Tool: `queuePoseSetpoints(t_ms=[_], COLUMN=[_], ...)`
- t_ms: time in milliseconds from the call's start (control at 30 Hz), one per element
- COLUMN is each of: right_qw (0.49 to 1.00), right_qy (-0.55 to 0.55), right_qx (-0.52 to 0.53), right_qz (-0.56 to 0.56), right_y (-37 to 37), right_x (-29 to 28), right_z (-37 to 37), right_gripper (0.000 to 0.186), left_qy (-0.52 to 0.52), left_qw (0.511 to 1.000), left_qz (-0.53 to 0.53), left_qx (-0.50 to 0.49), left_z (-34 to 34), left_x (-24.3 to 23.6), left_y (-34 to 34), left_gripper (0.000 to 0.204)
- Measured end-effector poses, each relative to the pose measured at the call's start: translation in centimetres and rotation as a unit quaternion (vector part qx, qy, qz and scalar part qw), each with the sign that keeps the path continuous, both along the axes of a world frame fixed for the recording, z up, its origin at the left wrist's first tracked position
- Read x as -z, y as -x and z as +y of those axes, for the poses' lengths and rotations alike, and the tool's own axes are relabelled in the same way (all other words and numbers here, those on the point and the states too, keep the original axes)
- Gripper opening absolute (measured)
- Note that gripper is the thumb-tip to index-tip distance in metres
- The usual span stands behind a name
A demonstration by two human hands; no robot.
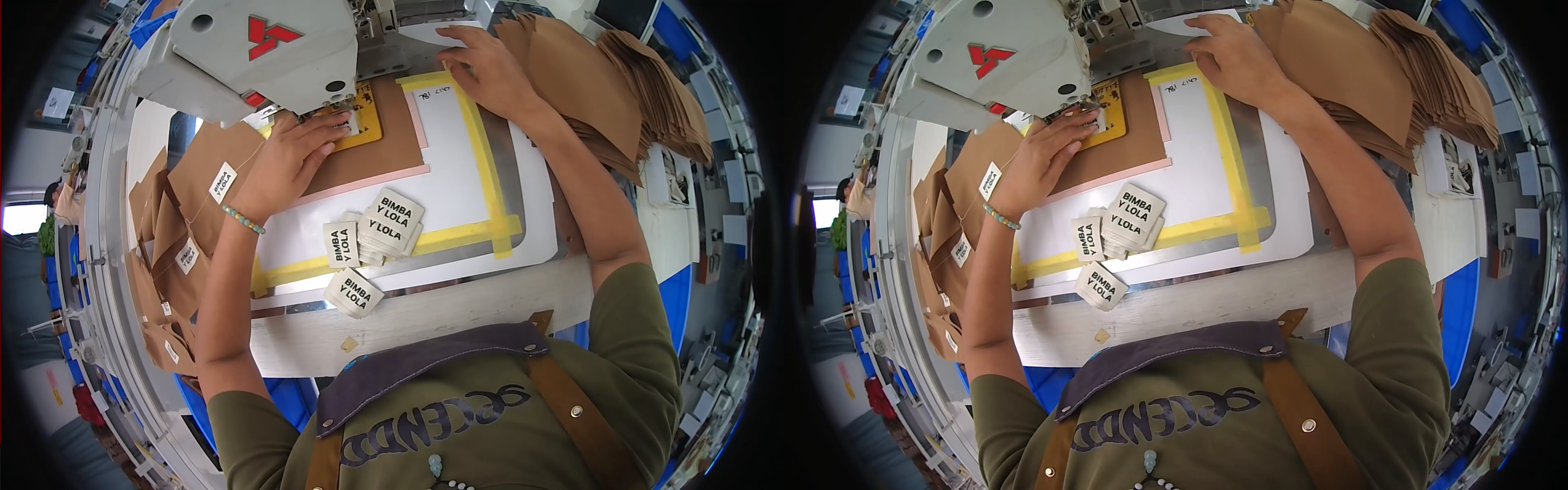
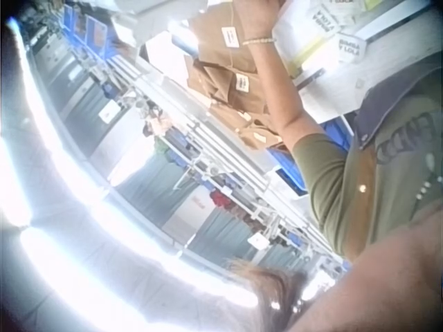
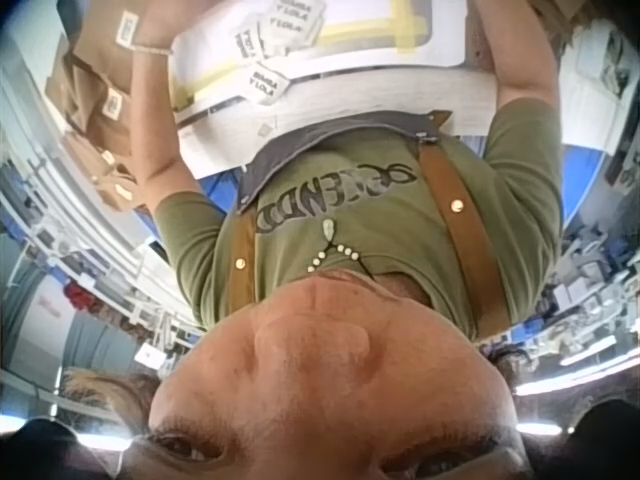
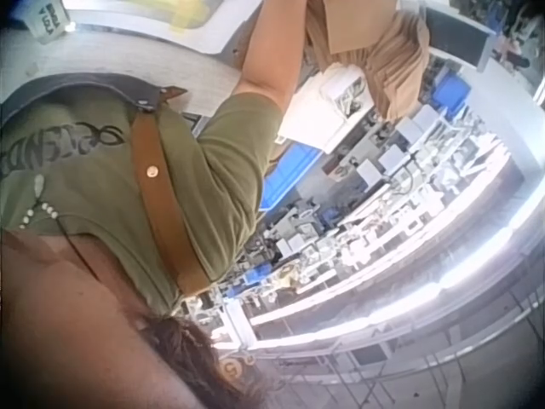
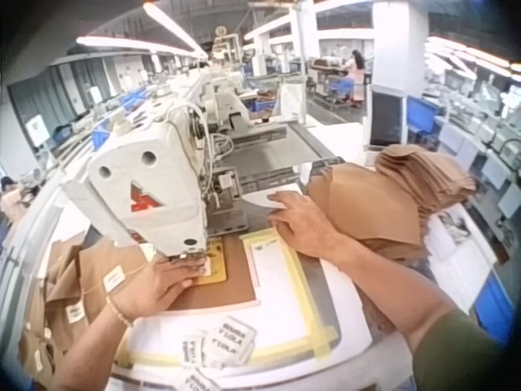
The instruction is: Sewing 'BIMBA Y LOLA' labels onto brown leather pieces using an industrial sewing machine.
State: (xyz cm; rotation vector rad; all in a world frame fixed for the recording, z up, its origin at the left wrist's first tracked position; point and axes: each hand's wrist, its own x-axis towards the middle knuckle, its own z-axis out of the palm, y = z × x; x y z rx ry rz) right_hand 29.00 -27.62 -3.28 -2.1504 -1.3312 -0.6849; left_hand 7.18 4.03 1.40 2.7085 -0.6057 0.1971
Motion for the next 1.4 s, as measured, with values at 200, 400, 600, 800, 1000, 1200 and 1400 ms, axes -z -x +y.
queuePoseSetpoints(t_ms=[200,400,600,800,1000,1200,1400], right_qw=[1.000,1.000,1.000,0.997,0.970,0.951,0.932], right_qy=[0.004,0.008,0.002,0.010,0.147,0.263,0.340], right_qx=[-0.007,-0.005,-0.015,-0.072,-0.137,-0.106,-0.075], right_qz=[0.001,0.009,-0.005,0.040,0.134,0.124,0.102], right_y=[0.4,0.5,0.8,2.3,8.1,9.5,10.7], right_x=[-0.2,0.3,0.4,-1.0,-3.8,-4.8,-6.7], right_z=[0.5,0.4,0.4,1.0,2.5,3.1,2.1], right_gripper=[0.021,0.021,0.020,0.018,0.030,0.038,0.034], left_qy=[0.010,0.014,-0.006,0.029,0.067,0.085,0.110], left_qw=[0.999,0.985,0.995,0.990,0.987,0.985,0.980], left_qz=[0.028,0.124,0.021,-0.051,0.004,0.036,0.060], left_qx=[-0.023,-0.120,-0.095,-0.132,-0.145,-0.145,-0.157], left_z=[0.6,0.3,1.6,3.9,5.2,5.5,3.1], left_x=[0.3,0.2,1.1,1.9,1.0,1.0,0.8], left_y=[-0.3,-1.1,-0.2,1.7,3.2,3.2,3.2], left_gripper=[0.030,0.031,0.031,0.047,0.061,0.066,0.066])
